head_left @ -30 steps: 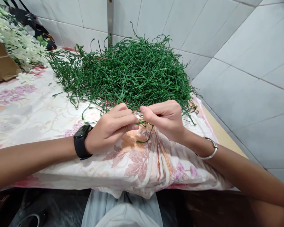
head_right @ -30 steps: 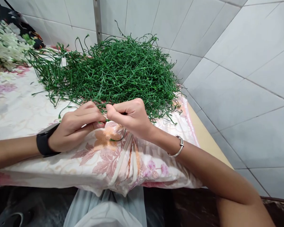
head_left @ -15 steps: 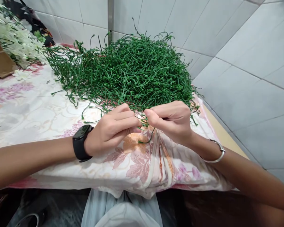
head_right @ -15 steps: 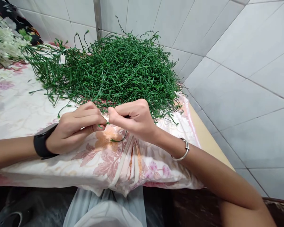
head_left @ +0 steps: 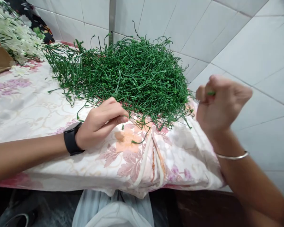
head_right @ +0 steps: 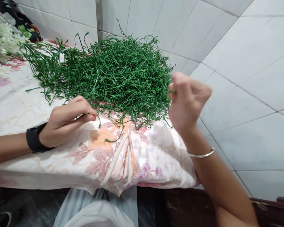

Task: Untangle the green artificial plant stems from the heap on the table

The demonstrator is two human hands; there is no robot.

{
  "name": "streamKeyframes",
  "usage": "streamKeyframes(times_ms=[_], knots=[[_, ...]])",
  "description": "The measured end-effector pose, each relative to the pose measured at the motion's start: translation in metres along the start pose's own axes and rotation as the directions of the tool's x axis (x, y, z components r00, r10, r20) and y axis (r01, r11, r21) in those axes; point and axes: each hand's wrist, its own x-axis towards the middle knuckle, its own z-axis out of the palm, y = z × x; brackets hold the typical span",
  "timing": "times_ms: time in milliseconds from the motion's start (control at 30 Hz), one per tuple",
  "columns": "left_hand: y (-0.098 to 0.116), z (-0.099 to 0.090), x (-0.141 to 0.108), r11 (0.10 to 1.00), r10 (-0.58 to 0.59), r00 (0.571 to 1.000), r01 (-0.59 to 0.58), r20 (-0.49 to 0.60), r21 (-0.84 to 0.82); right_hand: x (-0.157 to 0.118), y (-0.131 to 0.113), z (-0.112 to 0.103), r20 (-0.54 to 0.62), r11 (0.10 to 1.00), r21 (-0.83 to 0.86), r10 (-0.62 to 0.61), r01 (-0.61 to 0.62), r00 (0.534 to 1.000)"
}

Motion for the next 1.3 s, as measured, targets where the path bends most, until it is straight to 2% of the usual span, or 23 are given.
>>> streamKeyframes(times_ms=[33,100,133,200,267,300,367,467,567,633,700,733,867,933,967,1033,1133,1200,1300], knots=[[0.0,0.001,0.001,1.0,-0.026,1.0,0.026,-0.004,0.0,0.0,0.002,-0.002,-0.114,0.998,0.04,-0.053,0.058,0.992],[0.001,0.004,0.002,0.998,-0.058,0.997,0.058,-0.048,-0.011,-0.004,0.005,-0.001,-0.233,0.985,0.076,-0.133,0.154,0.963],[0.001,0.005,0.003,0.998,-0.07,0.994,0.069,-0.082,-0.014,-0.007,0.007,0.002,-0.165,0.985,0.068,-0.147,0.16,0.975],[0.002,0.007,0.003,0.995,-0.103,0.987,0.1,-0.12,-0.026,-0.014,0.009,0.009,0.11,0.987,-0.01,-0.158,0.16,0.981],[0.002,0.007,0.003,0.988,-0.151,0.981,0.146,-0.123,-0.05,-0.018,0.011,0.013,0.396,0.969,-0.152,-0.119,0.193,0.91],[0.003,0.007,0.003,0.983,-0.179,0.976,0.171,-0.121,-0.067,-0.018,0.011,0.015,0.467,0.951,-0.214,-0.102,0.224,0.879],[0.003,0.007,0.004,0.973,-0.218,0.968,0.206,-0.122,-0.104,-0.019,0.012,0.015,0.451,0.926,-0.272,-0.119,0.263,0.885],[0.003,0.007,0.005,0.961,-0.249,0.961,0.229,-0.119,-0.156,-0.019,0.012,0.013,0.376,0.931,-0.246,-0.165,0.27,0.912],[0.002,0.007,0.005,0.95,-0.272,0.957,0.249,-0.105,-0.186,-0.023,0.012,0.011,0.38,0.934,-0.196,-0.208,0.298,0.901],[0.001,0.008,0.006,0.948,-0.276,0.955,0.252,-0.107,-0.194,-0.027,0.011,0.012,0.405,0.926,-0.157,-0.256,0.342,0.878],[0.0,0.008,0.006,0.948,-0.28,0.952,0.254,-0.122,-0.192,-0.031,0.01,0.014,0.463,0.907,-0.114,-0.312,0.405,0.83],[0.0,0.008,0.007,0.947,-0.286,0.949,0.259,-0.134,-0.189,-0.034,0.009,0.015,0.511,0.893,-0.089,-0.339,0.441,0.79],[-0.005,0.006,0.008,0.935,-0.334,0.926,0.301,-0.177,-0.191,-0.044,0.005,0.023,0.73,0.843,0.052,-0.397,0.535,0.556],[-0.007,0.004,0.009,0.927,-0.357,0.912,0.319,-0.201,-0.197,-0.048,0.003,0.027,0.817,0.838,0.082,-0.367,0.54,0.445],[-0.008,0.002,0.009,0.928,-0.358,0.909,0.321,-0.213,-0.191,-0.049,0.002,0.028,0.85,0.84,0.074,-0.335,0.537,0.408],[-0.008,-0.003,0.011,0.944,-0.321,0.916,0.289,-0.24,-0.157,-0.05,0.002,0.03,0.891,0.845,0.029,-0.264,0.534,0.369],[-0.003,-0.015,0.015,0.981,-0.19,0.929,0.168,-0.317,-0.096,-0.046,0.008,0.031,0.913,0.83,-0.049,-0.189,0.556,0.362],[0.004,-0.025,0.018,0.995,-0.094,0.901,0.076,-0.424,-0.061,-0.039,0.016,0.032,0.917,0.799,-0.093,-0.163,0.594,0.363],[0.014,-0.04,0.022,1.0,0.02,0.82,-0.013,-0.572,0.017,-0.019,0.034,0.04,0.918,0.736,-0.137,-0.156,0.662,0.364]])
